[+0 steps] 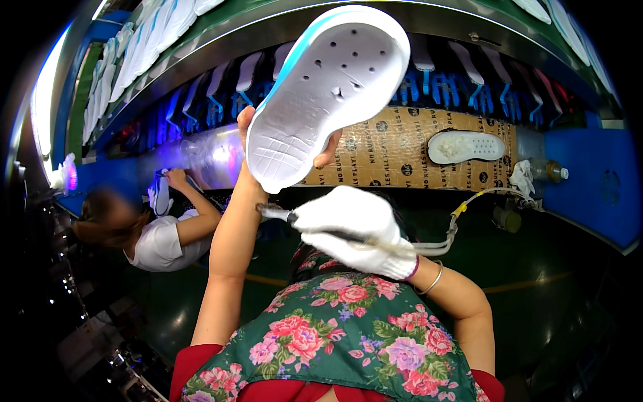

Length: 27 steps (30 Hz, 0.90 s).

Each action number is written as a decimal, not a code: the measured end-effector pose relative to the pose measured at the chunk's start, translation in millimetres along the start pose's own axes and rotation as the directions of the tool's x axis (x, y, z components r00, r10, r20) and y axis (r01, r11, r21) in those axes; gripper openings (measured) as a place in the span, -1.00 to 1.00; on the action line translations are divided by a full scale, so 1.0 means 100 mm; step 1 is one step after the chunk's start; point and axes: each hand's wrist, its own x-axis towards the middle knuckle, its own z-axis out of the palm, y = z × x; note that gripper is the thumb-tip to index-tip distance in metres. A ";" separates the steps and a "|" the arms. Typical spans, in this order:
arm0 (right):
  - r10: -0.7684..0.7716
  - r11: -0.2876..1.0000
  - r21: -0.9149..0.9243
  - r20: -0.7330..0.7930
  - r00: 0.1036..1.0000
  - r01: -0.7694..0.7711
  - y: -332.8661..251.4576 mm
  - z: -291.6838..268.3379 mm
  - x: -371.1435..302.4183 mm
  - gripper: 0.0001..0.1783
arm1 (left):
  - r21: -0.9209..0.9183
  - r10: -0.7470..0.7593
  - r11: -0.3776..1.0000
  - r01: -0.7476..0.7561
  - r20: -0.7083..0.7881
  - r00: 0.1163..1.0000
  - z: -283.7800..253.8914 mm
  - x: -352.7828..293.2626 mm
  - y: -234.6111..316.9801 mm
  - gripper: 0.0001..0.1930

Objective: The person applies a dark liquid adhesive to the interior surface of white shoe soles using a brush, then places the soles onto a moving conveyor belt.

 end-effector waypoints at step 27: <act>-0.071 0.991 -0.115 0.028 0.997 0.074 0.07 -0.16 0.09 -0.76 | -0.038 0.159 0.981 -0.190 -0.403 0.901 -0.01 -0.33 -0.42 -0.16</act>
